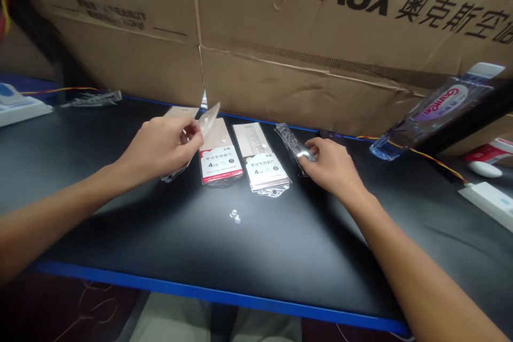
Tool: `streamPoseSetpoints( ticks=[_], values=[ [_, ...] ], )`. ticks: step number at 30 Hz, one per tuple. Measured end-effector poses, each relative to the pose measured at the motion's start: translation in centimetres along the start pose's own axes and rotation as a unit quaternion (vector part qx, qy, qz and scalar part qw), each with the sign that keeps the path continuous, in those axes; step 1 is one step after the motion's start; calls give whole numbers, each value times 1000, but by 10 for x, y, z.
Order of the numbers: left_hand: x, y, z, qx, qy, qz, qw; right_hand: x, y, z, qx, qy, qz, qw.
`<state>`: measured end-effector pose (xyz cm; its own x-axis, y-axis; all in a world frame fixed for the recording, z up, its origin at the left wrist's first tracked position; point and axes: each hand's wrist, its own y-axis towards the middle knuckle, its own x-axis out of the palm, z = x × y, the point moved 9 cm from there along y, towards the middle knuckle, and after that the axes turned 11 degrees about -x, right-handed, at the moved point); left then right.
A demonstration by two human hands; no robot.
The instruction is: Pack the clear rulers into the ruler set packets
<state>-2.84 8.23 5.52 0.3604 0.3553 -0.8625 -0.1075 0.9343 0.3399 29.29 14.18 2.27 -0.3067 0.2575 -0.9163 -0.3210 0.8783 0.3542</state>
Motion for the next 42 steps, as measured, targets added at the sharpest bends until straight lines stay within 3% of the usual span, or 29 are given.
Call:
streamPoseSetpoints(
  ticks=[4,8,10,13,15,20,24,28,31,34,37,42],
  values=[
    [-4,-4,7,-5,-147,-15,989,-6,-1,-3,1,20,29,999],
    [-7,-17,22,5,-232,-11,973,-13,-9,-27,2,202,94,975],
    [-12,-26,29,12,-235,16,972,-8,-17,-44,28,353,103,929],
    [-10,-38,41,44,-240,15,970,13,-31,-82,63,547,19,834],
    [-5,-47,52,99,-246,-2,964,20,-39,-102,73,613,-30,786],
    [20,-69,76,240,-201,-83,946,26,-44,-113,111,678,-90,721],
    [30,-74,83,294,-155,-113,936,26,-42,-104,116,663,-51,738],
    [25,-72,85,322,-145,-96,931,24,-41,-101,97,636,0,766],
    [13,-64,78,280,-175,-42,943,17,-39,-100,85,634,39,767],
    [8,-56,69,219,-208,-23,953,9,-38,-98,81,646,71,756],
    [10,-51,63,189,-252,-40,948,7,-38,-96,90,662,83,739],
    [24,-40,50,102,-298,-124,941,10,-39,-98,99,674,64,729]
  ],
)
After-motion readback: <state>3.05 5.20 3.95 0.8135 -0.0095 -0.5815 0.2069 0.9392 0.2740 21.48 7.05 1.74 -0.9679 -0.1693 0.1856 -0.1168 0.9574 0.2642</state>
